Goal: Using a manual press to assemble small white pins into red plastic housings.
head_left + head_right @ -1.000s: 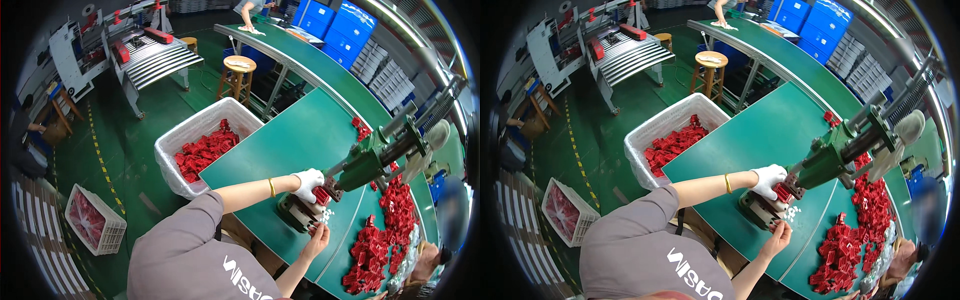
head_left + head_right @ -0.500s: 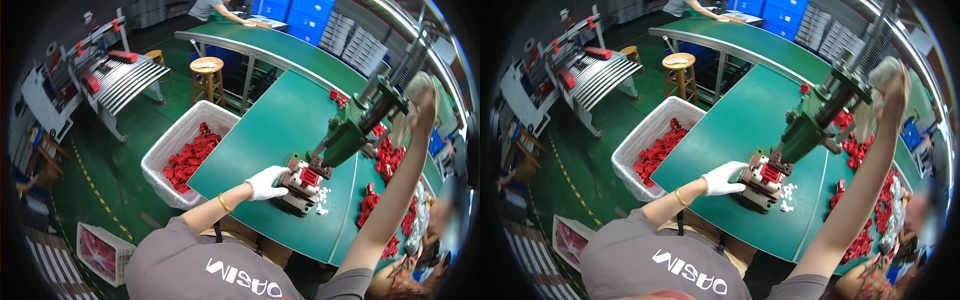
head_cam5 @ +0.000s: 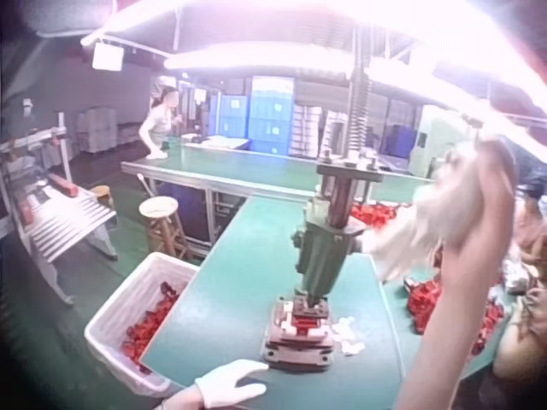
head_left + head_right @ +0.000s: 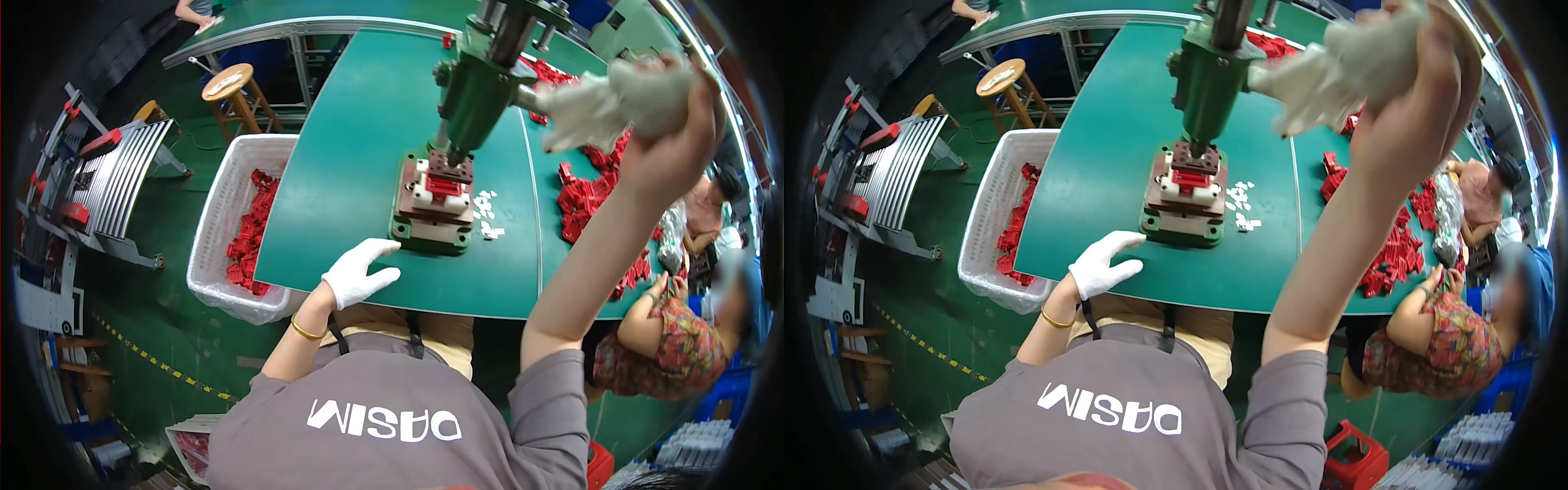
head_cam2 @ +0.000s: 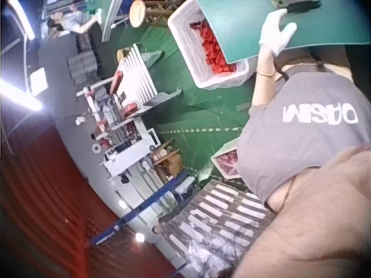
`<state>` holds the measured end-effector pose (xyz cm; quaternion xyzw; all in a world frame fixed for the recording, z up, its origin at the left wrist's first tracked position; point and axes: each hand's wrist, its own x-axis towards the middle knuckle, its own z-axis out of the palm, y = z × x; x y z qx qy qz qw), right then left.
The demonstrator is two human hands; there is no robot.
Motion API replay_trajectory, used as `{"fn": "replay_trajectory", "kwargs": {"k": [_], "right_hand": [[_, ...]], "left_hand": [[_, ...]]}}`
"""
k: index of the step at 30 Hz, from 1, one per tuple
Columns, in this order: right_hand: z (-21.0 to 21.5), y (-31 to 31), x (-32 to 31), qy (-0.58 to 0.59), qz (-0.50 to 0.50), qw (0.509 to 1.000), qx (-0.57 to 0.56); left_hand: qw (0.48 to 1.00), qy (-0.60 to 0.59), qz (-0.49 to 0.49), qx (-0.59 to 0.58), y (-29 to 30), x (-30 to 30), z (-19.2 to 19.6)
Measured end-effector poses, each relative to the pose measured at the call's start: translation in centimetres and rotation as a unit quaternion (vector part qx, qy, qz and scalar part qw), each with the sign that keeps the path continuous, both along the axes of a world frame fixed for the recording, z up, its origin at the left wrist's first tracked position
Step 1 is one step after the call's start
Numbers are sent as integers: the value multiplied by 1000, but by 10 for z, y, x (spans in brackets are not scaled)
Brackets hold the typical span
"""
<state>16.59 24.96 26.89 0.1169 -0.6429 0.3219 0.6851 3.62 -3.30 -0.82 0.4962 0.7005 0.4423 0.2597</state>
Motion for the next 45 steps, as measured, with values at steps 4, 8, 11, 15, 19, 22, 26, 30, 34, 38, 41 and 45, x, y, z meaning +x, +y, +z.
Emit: {"fn": "replay_trajectory", "kwargs": {"k": [4,8,11,15,19,22,26,30,34,38,41,45], "right_hand": [[-85,-71,38,16,83,996,-39],[-170,-102,57,-42,-29,995,-82],[-161,-98,58,-56,-24,996,-66],[-78,-69,57,-52,29,998,8],[-19,-50,32,-56,17,994,-95],[-28,-61,21,44,-77,989,-116],[-145,-89,50,-31,3,999,-22],[-156,-94,62,-69,-38,997,-23],[-63,-66,40,-37,3,999,-1],[31,23,-11,-63,-111,991,-27],[84,139,-80,-142,-93,985,-26],[98,163,-120,-231,65,942,-233]], "left_hand": [[1000,-10,-22,3,12,2,1],[999,-6,-36,16,19,6,-1],[999,9,-39,-5,16,7,5],[999,46,-21,9,18,2,5],[1000,0,-20,-10,24,4,4],[999,-16,-30,-17,29,8,-5],[999,-16,-28,-8,28,1,-5],[999,41,-19,8,31,-6,-5],[997,76,-13,7,36,-10,2],[995,66,37,61,54,-16,12],[990,103,66,68,78,-24,15],[985,156,66,32,113,-35,32]]}}
